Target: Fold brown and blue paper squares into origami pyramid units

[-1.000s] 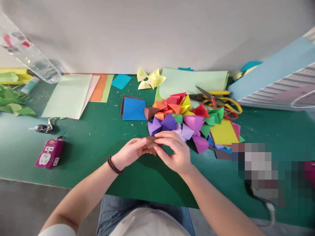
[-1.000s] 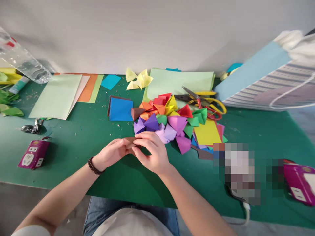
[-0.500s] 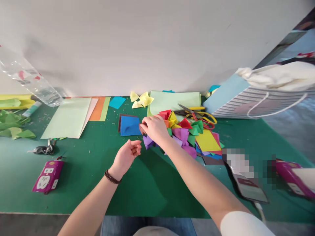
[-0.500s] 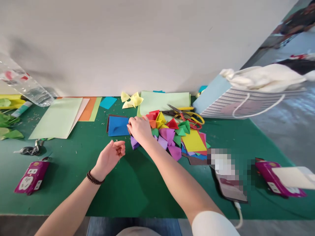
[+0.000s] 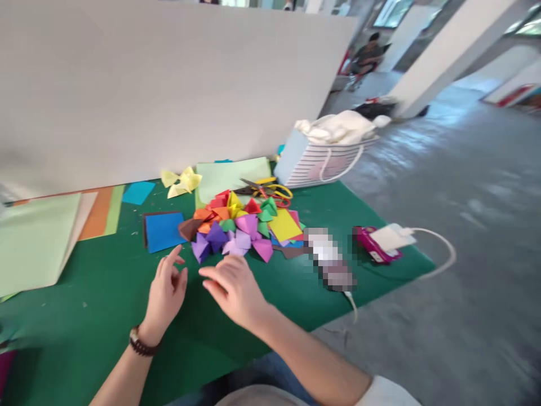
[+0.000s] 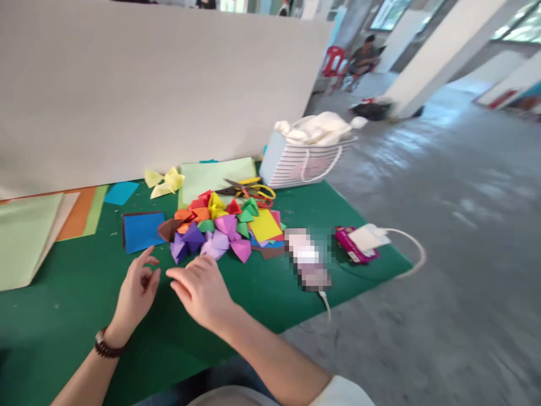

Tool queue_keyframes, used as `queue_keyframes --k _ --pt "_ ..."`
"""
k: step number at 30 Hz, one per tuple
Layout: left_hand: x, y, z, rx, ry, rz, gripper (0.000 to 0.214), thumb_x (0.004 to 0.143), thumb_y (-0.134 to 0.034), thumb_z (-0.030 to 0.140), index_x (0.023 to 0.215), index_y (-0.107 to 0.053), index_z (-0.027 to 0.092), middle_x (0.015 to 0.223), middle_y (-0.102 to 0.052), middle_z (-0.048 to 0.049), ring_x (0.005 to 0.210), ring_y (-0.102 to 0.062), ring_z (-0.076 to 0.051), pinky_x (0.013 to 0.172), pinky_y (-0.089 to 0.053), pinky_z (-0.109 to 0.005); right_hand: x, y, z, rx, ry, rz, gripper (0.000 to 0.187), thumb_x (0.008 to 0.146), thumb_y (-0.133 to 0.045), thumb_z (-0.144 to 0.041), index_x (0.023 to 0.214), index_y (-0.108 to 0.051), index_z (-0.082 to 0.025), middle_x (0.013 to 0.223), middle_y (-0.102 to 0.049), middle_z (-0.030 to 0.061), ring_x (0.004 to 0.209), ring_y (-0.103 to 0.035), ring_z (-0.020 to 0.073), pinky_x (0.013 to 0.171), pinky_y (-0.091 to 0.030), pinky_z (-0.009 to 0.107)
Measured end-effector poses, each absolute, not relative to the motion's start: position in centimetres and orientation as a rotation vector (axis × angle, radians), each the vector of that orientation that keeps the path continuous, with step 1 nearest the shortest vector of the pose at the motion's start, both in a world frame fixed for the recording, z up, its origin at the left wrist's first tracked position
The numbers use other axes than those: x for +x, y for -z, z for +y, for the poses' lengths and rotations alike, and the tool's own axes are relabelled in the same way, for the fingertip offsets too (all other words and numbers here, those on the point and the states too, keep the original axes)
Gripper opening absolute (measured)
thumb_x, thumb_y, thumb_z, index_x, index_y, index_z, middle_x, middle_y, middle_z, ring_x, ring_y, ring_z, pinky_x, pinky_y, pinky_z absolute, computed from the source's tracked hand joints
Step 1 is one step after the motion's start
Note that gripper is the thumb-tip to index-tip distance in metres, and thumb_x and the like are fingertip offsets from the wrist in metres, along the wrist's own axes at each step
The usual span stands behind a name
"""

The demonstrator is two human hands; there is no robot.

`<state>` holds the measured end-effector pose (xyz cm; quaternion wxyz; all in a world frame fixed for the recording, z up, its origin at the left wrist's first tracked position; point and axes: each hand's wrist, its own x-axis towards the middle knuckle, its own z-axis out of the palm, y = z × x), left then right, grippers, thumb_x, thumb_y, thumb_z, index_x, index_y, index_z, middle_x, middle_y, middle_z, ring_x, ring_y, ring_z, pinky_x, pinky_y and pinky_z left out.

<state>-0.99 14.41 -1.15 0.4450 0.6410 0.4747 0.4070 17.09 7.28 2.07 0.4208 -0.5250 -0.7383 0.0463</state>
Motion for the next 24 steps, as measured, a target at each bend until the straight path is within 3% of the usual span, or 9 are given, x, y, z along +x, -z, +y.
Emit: queue_keyframes --k 3,9,11,14,17,19,24 --pt "-0.8 1.5 14.7 2.121 -0.965 1.195 0.047 0.087 -0.057 0.027 0.133 -0.049 0.020 0.093 -0.061 -0.0026 0.064 -0.050 -0.012 0.062 -0.044 -0.025 18.2 -0.2 2.6 -1.357 -0.180 -1.798 0.031 0.088 -0.061 -0.018 0.119 -0.058 -0.020 0.107 -0.068 0.0074 0.101 -0.060 0.0202 0.093 -0.045 0.040" --pt "-1.0 0.2 14.0 2.326 -1.060 1.308 0.039 0.092 -0.054 0.032 0.128 -0.053 0.019 0.091 -0.064 -0.0047 0.068 -0.055 -0.014 0.059 -0.047 -0.025 25.6 0.8 -3.9 -1.637 -0.080 -1.594 0.033 0.089 -0.059 -0.021 0.121 -0.053 -0.024 0.112 -0.064 0.0085 0.105 -0.058 0.0225 0.089 -0.050 0.041" --pt "-0.8 -0.6 12.3 2.348 -1.039 1.311 0.037 0.091 -0.055 0.033 0.126 -0.056 0.020 0.096 -0.064 -0.0053 0.065 -0.055 -0.013 0.058 -0.048 -0.025 29.2 1.3 -5.3 -1.809 0.069 -1.469 0.037 0.089 -0.061 -0.029 0.125 -0.050 -0.023 0.117 -0.062 0.0109 0.110 -0.056 0.0254 0.091 -0.049 0.044" --pt "0.4 -1.2 8.4 2.391 -1.033 1.282 0.033 0.091 -0.056 0.029 0.123 -0.057 0.020 0.097 -0.064 -0.0056 0.067 -0.058 -0.013 0.064 -0.050 -0.026 33.8 2.5 -6.6 -2.098 0.246 -1.260 0.065 0.085 -0.061 -0.052 0.137 -0.041 -0.017 0.129 -0.055 0.0204 0.118 -0.052 0.0355 0.093 -0.046 0.054" --pt "2.3 -0.6 4.2 2.411 -1.035 1.225 0.028 0.092 -0.055 0.023 0.120 -0.057 0.021 0.097 -0.064 -0.0063 0.068 -0.059 -0.013 0.064 -0.051 -0.026 36.1 4.0 -6.7 -2.320 0.211 -1.173 0.084 0.082 -0.057 -0.064 0.144 -0.032 -0.013 0.137 -0.048 0.0259 0.122 -0.049 0.0413 0.093 -0.044 0.058" --pt "3.4 0.1 2.2 2.405 -1.069 1.244 0.029 0.092 -0.054 0.019 0.120 -0.056 0.021 0.096 -0.064 -0.0070 0.071 -0.061 -0.014 0.065 -0.052 -0.026 36.5 4.7 -6.4 -2.391 0.177 -1.162 0.085 0.082 -0.056 -0.064 0.146 -0.029 -0.014 0.138 -0.047 0.0259 0.120 -0.050 0.0415 0.091 -0.045 0.057" --pt "4.2 1.4 0.5 2.448 -1.059 1.144 0.031 0.090 -0.054 0.012 0.119 -0.058 0.023 0.096 -0.064 -0.0060 0.065 -0.060 -0.013 0.063 -0.054 -0.025 36.0 5.1 -5.7 -2.329 0.189 -1.192 0.068 0.086 -0.056 -0.044 0.144 -0.032 -0.017 0.138 -0.048 0.0219 0.114 -0.052 0.0374 0.085 -0.047 0.052"
